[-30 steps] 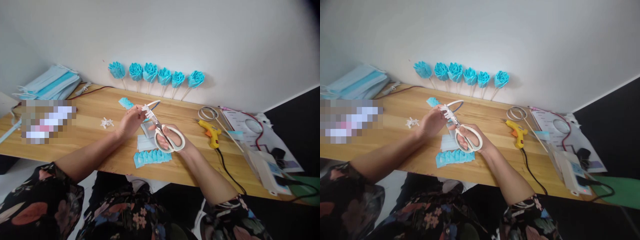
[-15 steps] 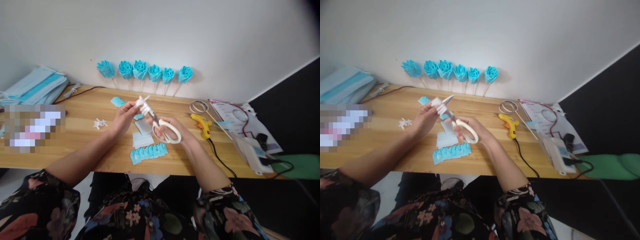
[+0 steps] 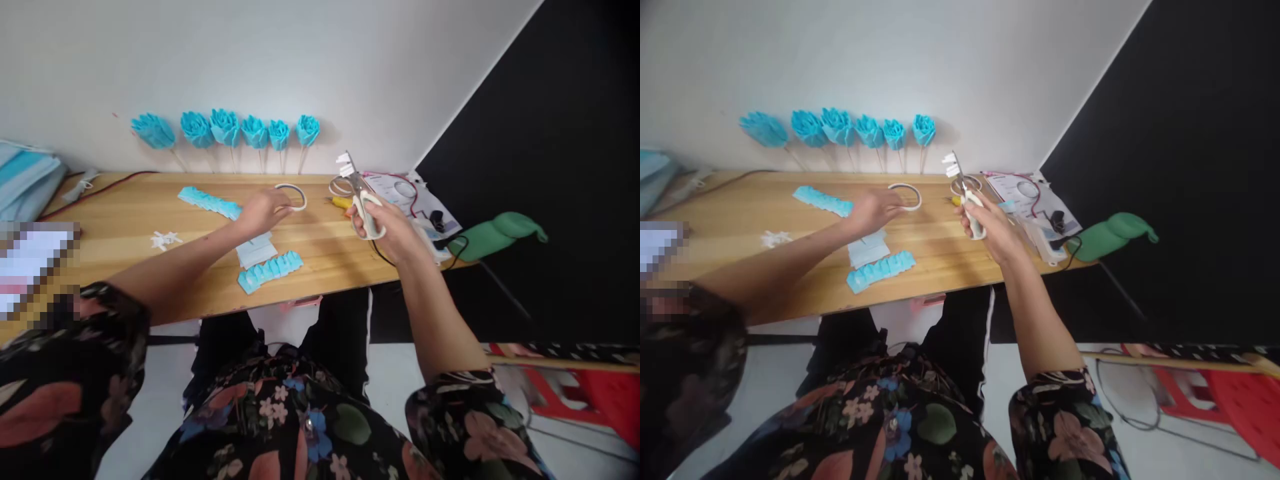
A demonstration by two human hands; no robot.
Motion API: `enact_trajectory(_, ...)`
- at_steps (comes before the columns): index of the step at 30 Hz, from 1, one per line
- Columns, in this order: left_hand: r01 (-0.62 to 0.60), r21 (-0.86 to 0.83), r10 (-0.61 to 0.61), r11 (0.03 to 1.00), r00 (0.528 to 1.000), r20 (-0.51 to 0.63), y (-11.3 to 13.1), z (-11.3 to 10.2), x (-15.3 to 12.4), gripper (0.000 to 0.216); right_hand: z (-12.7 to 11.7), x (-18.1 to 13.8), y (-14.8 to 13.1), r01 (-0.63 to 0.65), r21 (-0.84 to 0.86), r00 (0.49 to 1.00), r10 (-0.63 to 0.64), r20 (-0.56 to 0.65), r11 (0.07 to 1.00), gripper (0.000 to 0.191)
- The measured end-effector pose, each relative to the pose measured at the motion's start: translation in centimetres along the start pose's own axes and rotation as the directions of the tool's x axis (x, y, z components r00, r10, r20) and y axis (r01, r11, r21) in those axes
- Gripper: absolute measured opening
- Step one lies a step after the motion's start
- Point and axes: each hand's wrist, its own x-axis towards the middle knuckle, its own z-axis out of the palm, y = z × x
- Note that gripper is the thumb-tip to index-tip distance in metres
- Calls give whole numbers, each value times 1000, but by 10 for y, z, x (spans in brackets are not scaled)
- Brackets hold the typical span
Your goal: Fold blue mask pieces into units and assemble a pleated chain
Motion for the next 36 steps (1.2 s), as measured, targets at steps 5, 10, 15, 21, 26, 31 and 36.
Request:
enact_trajectory(5, 4, -22, -1, 1000, 992, 129, -8, 27, 37, 38, -8, -26, 15, -162, 18, 983, 163, -81, 987, 39)
enact_trajectory(10, 384, -445, -333, 809, 923, 192, 53, 3, 2, 48, 7, -23, 29, -143, -36, 977, 136, -165, 989, 39)
enact_trajectory(15, 546, -743, -359, 387, 832, 424, 115, -4, -44, 52, 45, -12, 40, -78, -105, 990, 64, -127, 991, 42)
enact_trajectory(21, 486, -718, -415, 499, 861, 294, 124, 5, -62, 40, 54, -30, 36, 84, -603, 986, -155, -67, 793, 36)
enact_trajectory(26, 457, -649, -400, 608, 883, 247, 127, -6, -78, 42, 35, -42, 27, 140, -762, 982, -189, 24, 633, 37)
enact_trajectory(31, 534, -601, -393, 595, 845, 363, 125, -15, -86, 45, 20, -39, 18, 169, -783, 984, -145, 102, 599, 37)
enact_trajectory(36, 570, -629, -372, 529, 822, 432, 121, -15, -91, 47, 13, -32, 13, 71, -782, 995, -97, 14, 619, 32)
